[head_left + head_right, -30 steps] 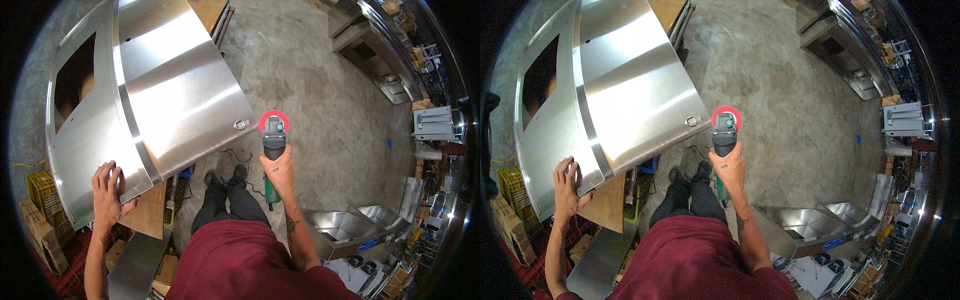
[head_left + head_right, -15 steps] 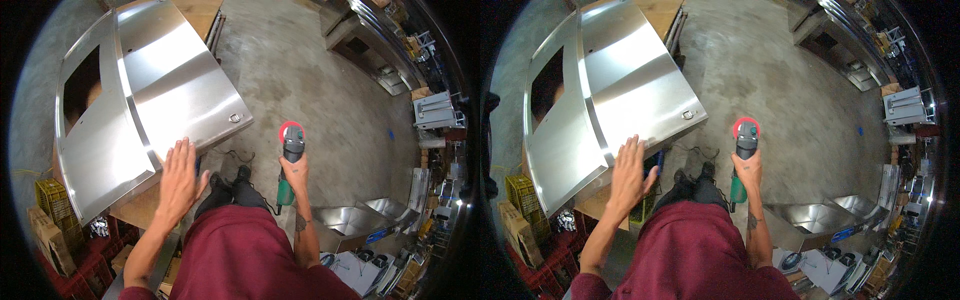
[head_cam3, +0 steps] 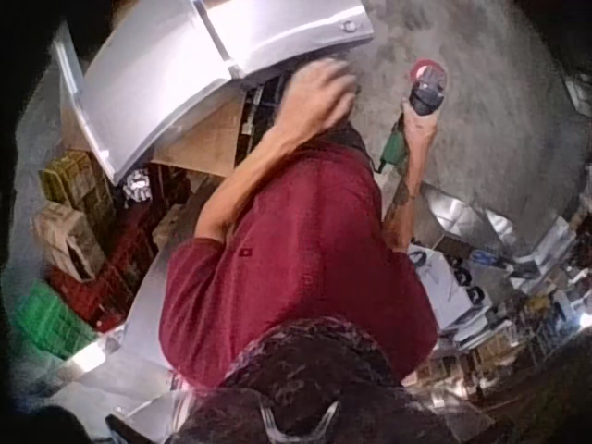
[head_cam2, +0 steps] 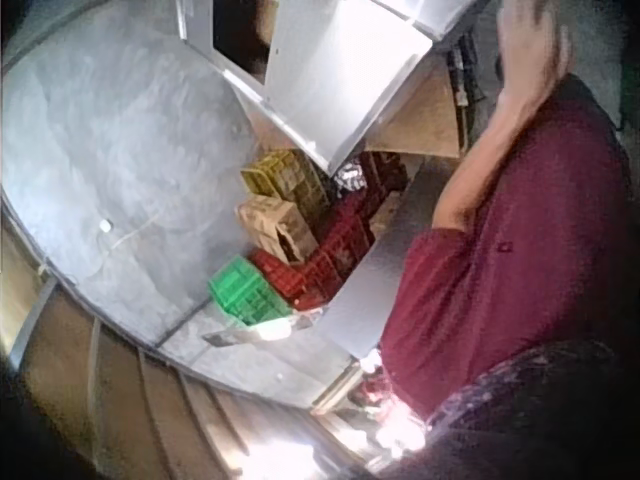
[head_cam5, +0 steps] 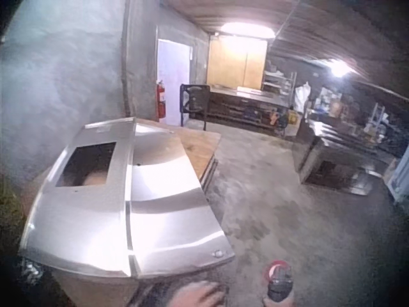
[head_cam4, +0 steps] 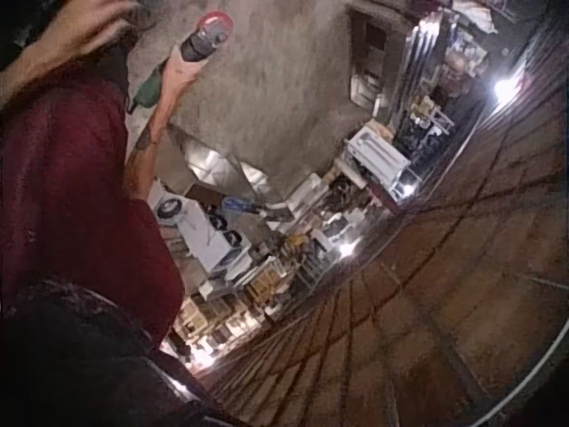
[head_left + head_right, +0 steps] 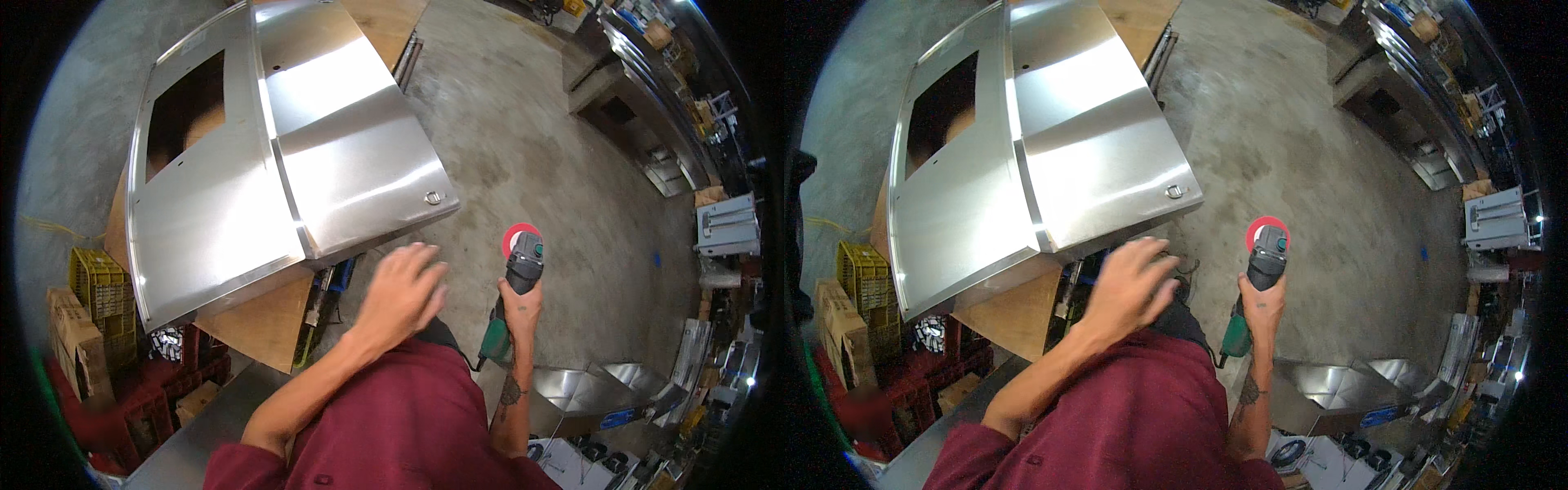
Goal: The person attaches a sanding disc to an angle grinder and then sands the surface of a stainless steel kitchen hood. The person moves the grinder across the metal surface to smooth it.
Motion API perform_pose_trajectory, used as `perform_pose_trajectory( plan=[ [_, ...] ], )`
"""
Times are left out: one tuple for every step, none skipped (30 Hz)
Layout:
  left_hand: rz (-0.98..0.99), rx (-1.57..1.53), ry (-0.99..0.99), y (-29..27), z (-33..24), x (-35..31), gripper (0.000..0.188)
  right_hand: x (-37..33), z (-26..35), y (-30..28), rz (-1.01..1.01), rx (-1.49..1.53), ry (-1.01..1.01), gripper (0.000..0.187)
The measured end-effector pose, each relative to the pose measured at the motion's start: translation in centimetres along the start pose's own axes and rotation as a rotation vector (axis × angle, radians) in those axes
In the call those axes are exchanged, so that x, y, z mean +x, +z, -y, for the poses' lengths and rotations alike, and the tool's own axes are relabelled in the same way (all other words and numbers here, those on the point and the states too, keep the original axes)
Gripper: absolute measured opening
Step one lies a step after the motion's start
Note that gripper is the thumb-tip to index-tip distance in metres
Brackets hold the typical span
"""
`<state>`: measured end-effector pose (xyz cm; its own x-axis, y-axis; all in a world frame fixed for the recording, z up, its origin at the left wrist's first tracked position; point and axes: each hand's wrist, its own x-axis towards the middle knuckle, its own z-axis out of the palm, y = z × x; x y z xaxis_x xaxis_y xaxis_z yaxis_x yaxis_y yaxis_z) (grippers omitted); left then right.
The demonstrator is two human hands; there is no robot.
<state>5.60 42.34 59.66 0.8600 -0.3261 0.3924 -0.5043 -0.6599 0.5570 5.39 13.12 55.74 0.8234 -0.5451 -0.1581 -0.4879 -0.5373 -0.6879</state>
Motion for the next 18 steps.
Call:
perform_pose_trajectory(
  plan=[
    [-0.119, -0.03, -0.064, -2.5, 0.6, -0.9, 0.043, 0.2, 0.3, 0.0, 0.003, 0.007, -0.012, 0.054],
    [-0.202, 0.055, -0.173, -4.7, 1.1, -2.3, 0.04, 0.6, 0.2, 0.0, 0.014, 0.011, -0.037, 0.054],
    [-0.282, 0.145, -0.283, -6.7, 1.8, -3.8, 0.036, 1.0, 0.7, -0.1, 0.027, 0.008, -0.054, 0.055],
    [-0.344, 0.238, -0.359, -8.1, 3.3, -5.5, 0.037, 1.4, 1.7, -0.3, 0.044, 0.004, -0.076, 0.055],
    [-0.404, 0.333, -0.43, -9.2, 4.8, -7.2, 0.037, 1.8, 2.6, -0.3, 0.059, 0.005, -0.096, 0.055],
    [-0.38, 0.383, -0.491, -9.9, 6.1, -8.7, 0.04, 2.5, 3.4, -0.2, 0.068, -0.005, -0.139, 0.054],
    [-0.353, 0.428, -0.548, -10.6, 6.9, -9.6, 0.042, 3.4, 3.7, 0.2, 0.081, 0.022, -0.174, 0.054],
    [-0.313, 0.511, -0.54, -11.0, 7.1, -10.2, 0.048, 4.5, 3.9, 0.5, 0.095, 0.049, -0.208, 0.053],
    [-0.29, 0.513, -0.558, -11.0, 6.8, -10.1, 0.049, 5.8, 4.5, 1.1, 0.12, 0.076, -0.249, 0.053],
    [-0.262, 0.513, -0.579, -10.8, 6.3, -10.0, 0.05, 7.0, 5.4, 1.5, 0.172, 0.106, -0.267, 0.052],
    [-0.235, 0.512, -0.602, -10.6, 5.9, -9.8, 0.052, 7.9, 6.5, 1.8, 0.2, 0.119, -0.282, 0.053],
    [-0.227, 0.561, -0.604, -9.9, 5.5, -9.4, 0.054, 8.9, 7.5, 2.1, 0.237, 0.135, -0.3, 0.053],
    [-0.252, 0.576, -0.634, -9.3, 5.5, -9.2, 0.053, 10.1, 8.5, 2.2, 0.271, 0.149, -0.321, 0.053],
    [-0.277, 0.592, -0.665, -8.7, 5.6, -9.0, 0.052, 11.1, 9.2, 2.3, 0.333, 0.18, -0.286, 0.051],
    [-0.302, 0.604, -0.697, -7.8, 5.4, -9.1, 0.051, 11.7, 9.9, 2.2, 0.387, 0.18, -0.274, 0.053],
    [-0.431, 0.605, -0.783, -6.5, 5.0, -8.4, 0.046, 12.6, 11.2, 2.1, 0.442, 0.179, -0.262, 0.056],
    [-0.491, 0.551, -0.836, -5.2, 3.6, -7.7, 0.044, 13.5, 12.2, 2.3, 0.497, 0.175, -0.249, 0.058],
    [-0.558, 0.502, -0.871, -3.7, 1.9, -6.5, 0.043, 14.4, 13.1, 2.8, 0.549, 0.197, -0.27, 0.058]
  ],
)
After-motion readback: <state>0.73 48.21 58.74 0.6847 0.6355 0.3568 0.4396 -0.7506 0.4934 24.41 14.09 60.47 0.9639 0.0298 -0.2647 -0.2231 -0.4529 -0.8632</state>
